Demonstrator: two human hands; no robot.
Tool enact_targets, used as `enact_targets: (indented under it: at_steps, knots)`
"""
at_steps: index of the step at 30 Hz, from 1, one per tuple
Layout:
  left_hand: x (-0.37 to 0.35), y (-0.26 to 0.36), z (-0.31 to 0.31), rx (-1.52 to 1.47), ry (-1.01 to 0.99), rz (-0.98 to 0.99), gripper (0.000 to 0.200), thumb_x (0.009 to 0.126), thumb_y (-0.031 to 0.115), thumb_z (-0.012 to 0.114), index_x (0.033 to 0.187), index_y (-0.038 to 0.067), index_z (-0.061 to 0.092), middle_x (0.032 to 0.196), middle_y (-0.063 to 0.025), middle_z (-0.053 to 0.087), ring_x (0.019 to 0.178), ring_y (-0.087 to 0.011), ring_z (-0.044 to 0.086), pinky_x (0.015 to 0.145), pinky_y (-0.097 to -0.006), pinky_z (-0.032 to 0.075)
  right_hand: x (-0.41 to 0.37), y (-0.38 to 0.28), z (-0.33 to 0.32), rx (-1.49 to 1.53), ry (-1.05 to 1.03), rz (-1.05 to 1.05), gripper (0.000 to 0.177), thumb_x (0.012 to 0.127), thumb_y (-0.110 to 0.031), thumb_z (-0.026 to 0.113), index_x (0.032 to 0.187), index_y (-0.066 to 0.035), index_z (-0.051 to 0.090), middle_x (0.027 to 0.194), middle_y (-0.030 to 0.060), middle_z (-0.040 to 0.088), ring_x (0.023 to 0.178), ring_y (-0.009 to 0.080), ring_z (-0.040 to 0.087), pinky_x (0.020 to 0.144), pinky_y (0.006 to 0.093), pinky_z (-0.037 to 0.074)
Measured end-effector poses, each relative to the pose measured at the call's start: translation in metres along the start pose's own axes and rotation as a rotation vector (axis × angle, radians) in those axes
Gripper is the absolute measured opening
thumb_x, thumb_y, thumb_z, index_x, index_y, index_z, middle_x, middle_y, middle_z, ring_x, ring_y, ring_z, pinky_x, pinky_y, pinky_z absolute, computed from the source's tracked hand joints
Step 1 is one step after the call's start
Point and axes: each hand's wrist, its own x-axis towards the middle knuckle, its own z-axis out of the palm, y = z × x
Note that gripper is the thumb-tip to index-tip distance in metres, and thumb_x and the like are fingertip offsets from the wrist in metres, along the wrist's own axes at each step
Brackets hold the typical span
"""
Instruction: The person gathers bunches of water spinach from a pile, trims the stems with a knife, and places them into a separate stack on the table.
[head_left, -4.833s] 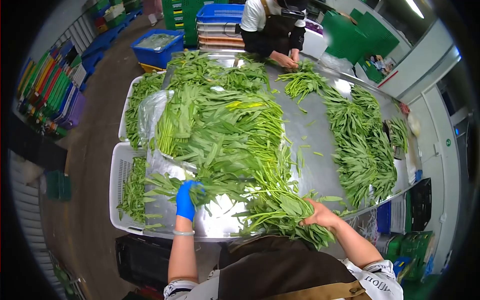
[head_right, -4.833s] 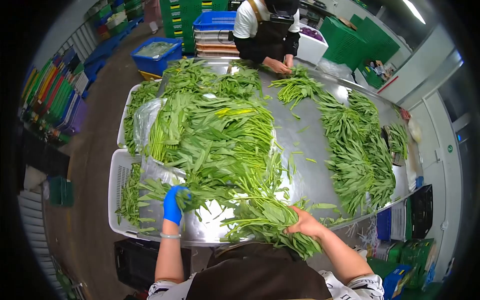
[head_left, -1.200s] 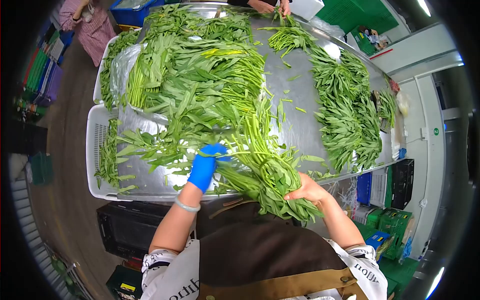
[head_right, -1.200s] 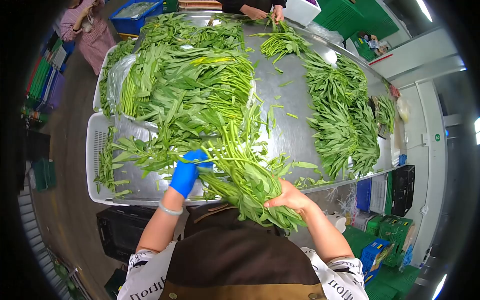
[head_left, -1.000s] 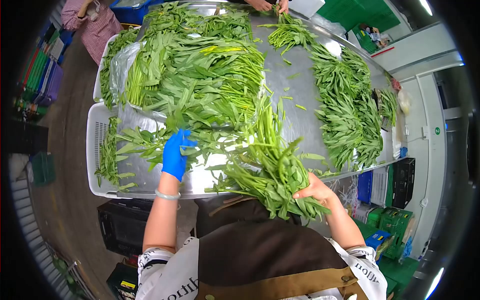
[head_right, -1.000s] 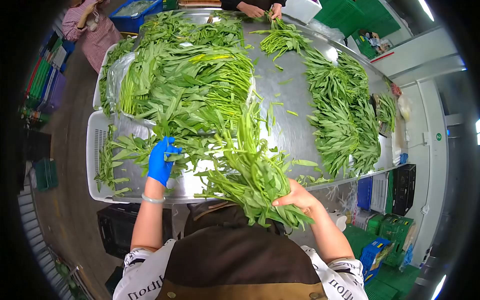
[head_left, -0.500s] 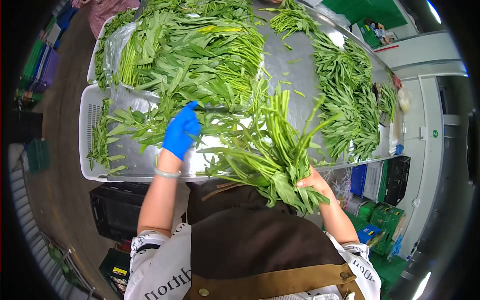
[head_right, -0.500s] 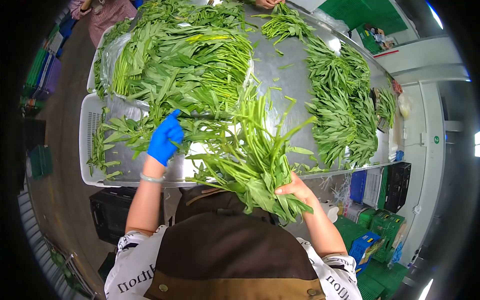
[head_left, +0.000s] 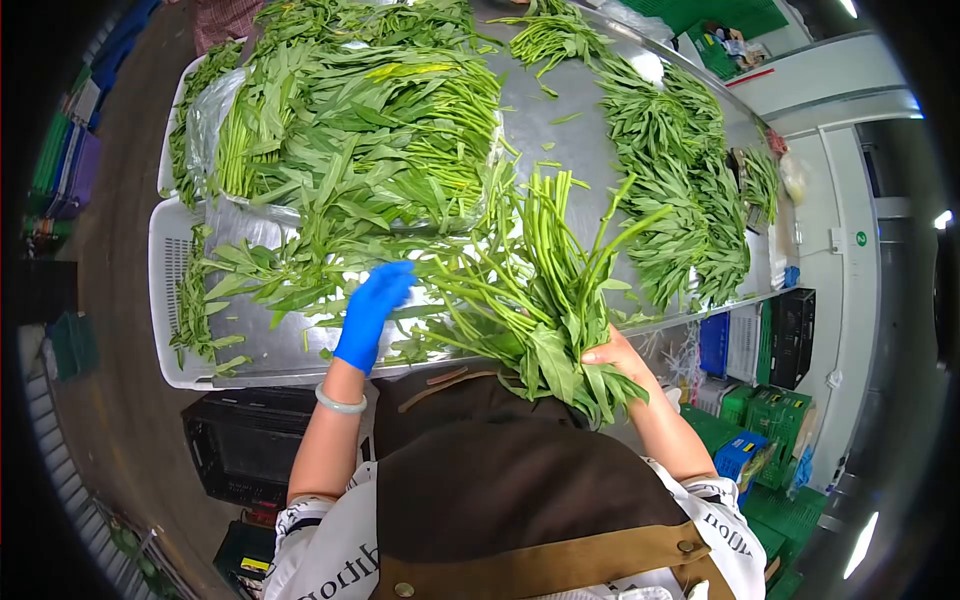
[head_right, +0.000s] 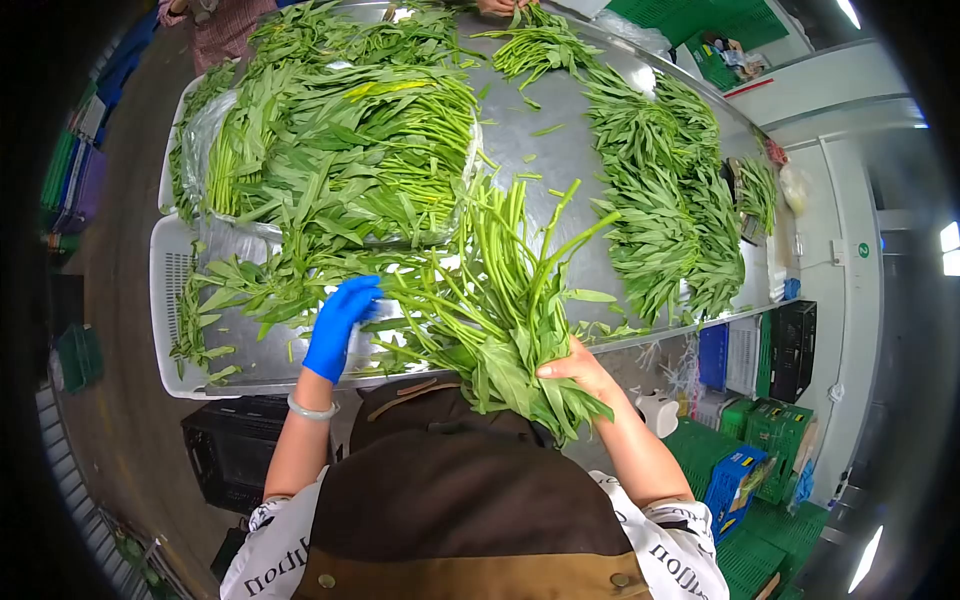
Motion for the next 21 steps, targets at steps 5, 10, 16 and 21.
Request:
enact_targets:
  at_steps: [5,10,16,21]
  knots:
    - [-0.007,0.019,0.003,0.144,-0.018,0.132,0.009,0.084,0.01,0.065,0.089,0.003,0.068,0.076,-0.001,0.063,0.074,-0.0096,0.059,0.069,-0.023,0.045,0.011,0.0,0.0,0.008,-0.008,-0.043,0.074,0.068,-0.01,0.074,0.134,0.0,0.042,0.122,0.0132,0.057,0.111,0.0255,0.057,0.098,0.0377,0.045]
    - [-0.029,0.019,0.055,0.703,-0.223,0.676,0.024,0.074,0.019,0.077,0.093,0.007,0.067,0.085,-0.0063,0.06,0.076,-0.0197,0.058,0.065,-0.0331,0.045,0.017,0.001,0.017,0.059,-0.021,-0.041,0.071,0.071,-0.011,0.072,0.134,0.0,0.041,0.122,0.0146,0.057,0.11,0.0266,0.058,0.097,0.0392,0.046]
    - [-0.007,0.012,0.025,1.222,0.049,1.063,0.01,0.077,0.011,0.068,0.083,0.005,0.061,0.086,-0.0126,0.059,0.08,-0.0325,0.057,0.068,-0.0397,0.045,0.01,-0.008,0.014,-0.045,-0.006,-0.013,0.069,0.07,-0.01,0.075,0.132,0.001,0.046,0.12,0.0126,0.06,0.108,0.0242,0.059,0.098,0.0369,0.045]
    - [0.023,0.024,-0.056,1.353,0.379,0.625,0.01,0.081,0.008,0.064,0.08,0.002,0.056,0.082,-0.0154,0.057,0.074,-0.0352,0.056,0.068,-0.0413,0.045,0.009,-0.002,0.003,-0.057,-0.047,0.003,0.068,0.071,-0.006,0.073,0.133,0.0,0.045,0.123,0.0111,0.058,0.111,0.0225,0.057,0.1,0.0364,0.043]
